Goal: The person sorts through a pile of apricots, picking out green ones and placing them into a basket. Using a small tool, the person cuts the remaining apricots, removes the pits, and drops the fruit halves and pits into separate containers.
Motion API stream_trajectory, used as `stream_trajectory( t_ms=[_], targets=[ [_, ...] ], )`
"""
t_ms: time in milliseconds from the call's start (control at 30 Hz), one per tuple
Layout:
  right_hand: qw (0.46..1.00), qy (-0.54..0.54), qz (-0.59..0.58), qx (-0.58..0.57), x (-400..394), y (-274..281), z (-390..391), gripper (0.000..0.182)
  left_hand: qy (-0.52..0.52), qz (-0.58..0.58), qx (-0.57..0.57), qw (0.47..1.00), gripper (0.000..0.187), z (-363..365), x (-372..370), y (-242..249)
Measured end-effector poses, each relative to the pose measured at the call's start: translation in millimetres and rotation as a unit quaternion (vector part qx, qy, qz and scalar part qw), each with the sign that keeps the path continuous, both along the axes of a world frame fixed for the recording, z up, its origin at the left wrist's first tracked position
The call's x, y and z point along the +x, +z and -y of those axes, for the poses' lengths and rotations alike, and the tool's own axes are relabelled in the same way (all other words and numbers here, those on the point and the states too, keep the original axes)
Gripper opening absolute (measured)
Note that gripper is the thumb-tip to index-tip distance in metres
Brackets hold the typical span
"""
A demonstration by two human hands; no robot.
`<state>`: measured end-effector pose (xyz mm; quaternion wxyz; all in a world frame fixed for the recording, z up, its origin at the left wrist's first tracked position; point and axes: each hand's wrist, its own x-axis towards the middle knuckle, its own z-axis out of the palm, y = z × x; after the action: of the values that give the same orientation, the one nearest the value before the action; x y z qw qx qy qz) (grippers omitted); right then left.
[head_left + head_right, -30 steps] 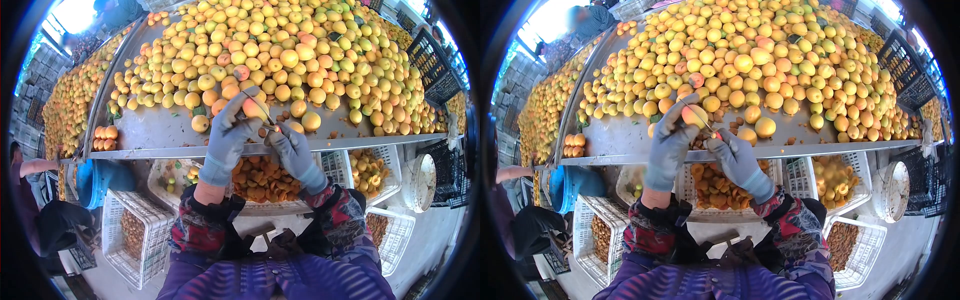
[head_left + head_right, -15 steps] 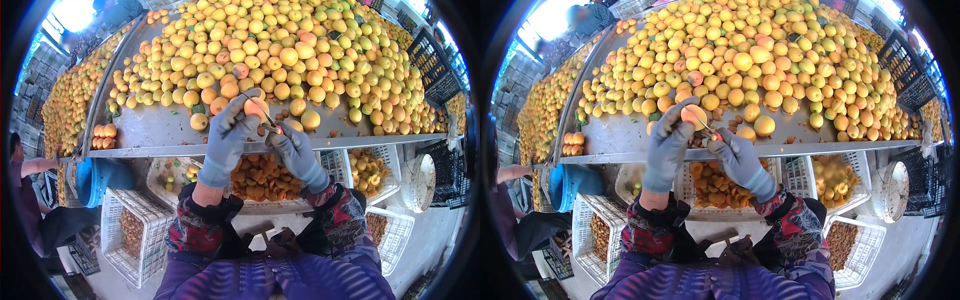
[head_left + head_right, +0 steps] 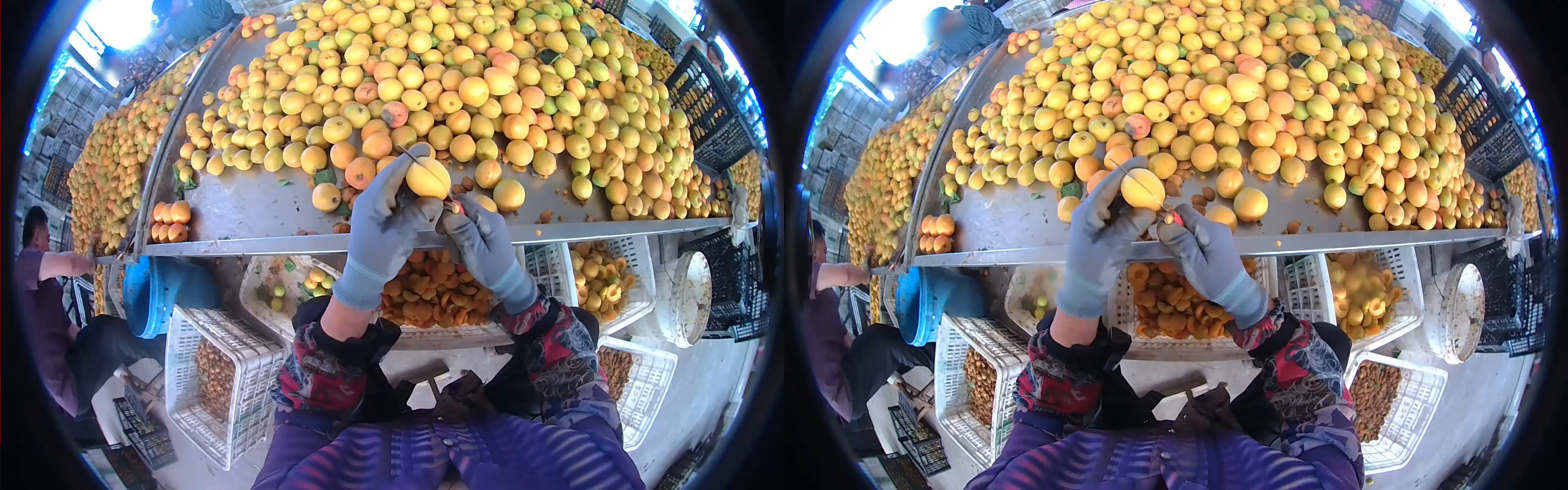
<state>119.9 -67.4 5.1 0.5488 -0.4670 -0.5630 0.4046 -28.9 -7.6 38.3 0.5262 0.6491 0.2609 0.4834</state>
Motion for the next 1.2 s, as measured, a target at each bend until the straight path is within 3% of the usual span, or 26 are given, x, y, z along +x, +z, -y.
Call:
stream_trajectory(
  t_ms=[133,200,333,400,500,533,567,633,700,800,900,933,967,1000,1033,1100,1167,1200],
  targets=[
    [1.0,0.001,-0.01,-0.024,0,2,0,0.025,0.012,0.051,-0.028,0.998,0.04,5,5,6],
    [1.0,-0.013,-0.009,-0.027,-4,7,0,0.024,-0.083,0.244,-0.252,0.933,0.044,6,5,5],
    [0.996,-0.036,0.084,0.011,0,11,2,0.023,-0.138,0.261,-0.363,0.884,0.044,6,0,1],
    [0.99,-0.035,0.132,0.027,3,6,0,0.024,-0.043,0.111,-0.127,0.985,0.041,-2,-2,-3],
    [0.981,-0.07,0.159,0.087,2,-9,-5,0.026,-0.008,0.024,-0.049,0.998,0.041,-4,-5,-2],
    [0.971,-0.109,0.186,0.106,1,-16,-6,0.027,0.001,0.053,-0.065,0.996,0.041,-7,-6,-9],
    [0.978,-0.088,0.184,0.045,1,-11,-6,0.032,0.005,0.081,-0.086,0.993,0.04,-10,-7,-19],
    [0.967,-0.122,0.213,0.061,-3,-15,-6,0.029,-0.112,0.242,-0.308,0.913,0.039,2,1,6],
    [0.957,-0.155,0.237,0.067,0,-9,-3,0.028,-0.05,0.174,-0.184,0.966,0.038,-6,2,-9],
    [0.978,-0.082,0.19,0.026,3,-2,-1,0.028,-0.054,0.153,-0.148,0.976,0.039,-3,2,-2],
    [0.989,-0.094,-0.093,0.067,2,2,-6,0.029,-0.059,0.191,-0.167,0.965,0.039,-15,-2,-15],
    [0.973,-0.078,-0.214,0.043,9,13,-6,0.028,-0.042,0.166,-0.165,0.971,0.038,-9,1,-12],
    [0.969,-0.039,-0.242,0.031,17,20,-3,0.026,-0.052,0.114,-0.149,0.981,0.035,-1,7,-4],
    [0.983,-0.066,-0.165,0.034,20,22,-6,0.028,-0.059,0.1,-0.11,0.987,0.033,6,12,-9],
    [0.985,-0.007,-0.173,-0.001,23,26,-4,0.03,-0.044,0.052,-0.076,0.995,0.033,10,21,-10],
    [0.987,-0.093,-0.044,0.126,19,5,-16,0.032,-0.016,-0.004,-0.044,0.999,0.033,13,28,-15],
    [0.99,-0.074,-0.04,0.113,23,1,-16,0.032,-0.01,-0.057,0.078,0.995,0.034,13,28,-19],
    [0.992,-0.071,-0.026,0.105,24,2,-16,0.032,-0.001,-0.061,0.078,0.995,0.034,12,27,-20]
  ],
)
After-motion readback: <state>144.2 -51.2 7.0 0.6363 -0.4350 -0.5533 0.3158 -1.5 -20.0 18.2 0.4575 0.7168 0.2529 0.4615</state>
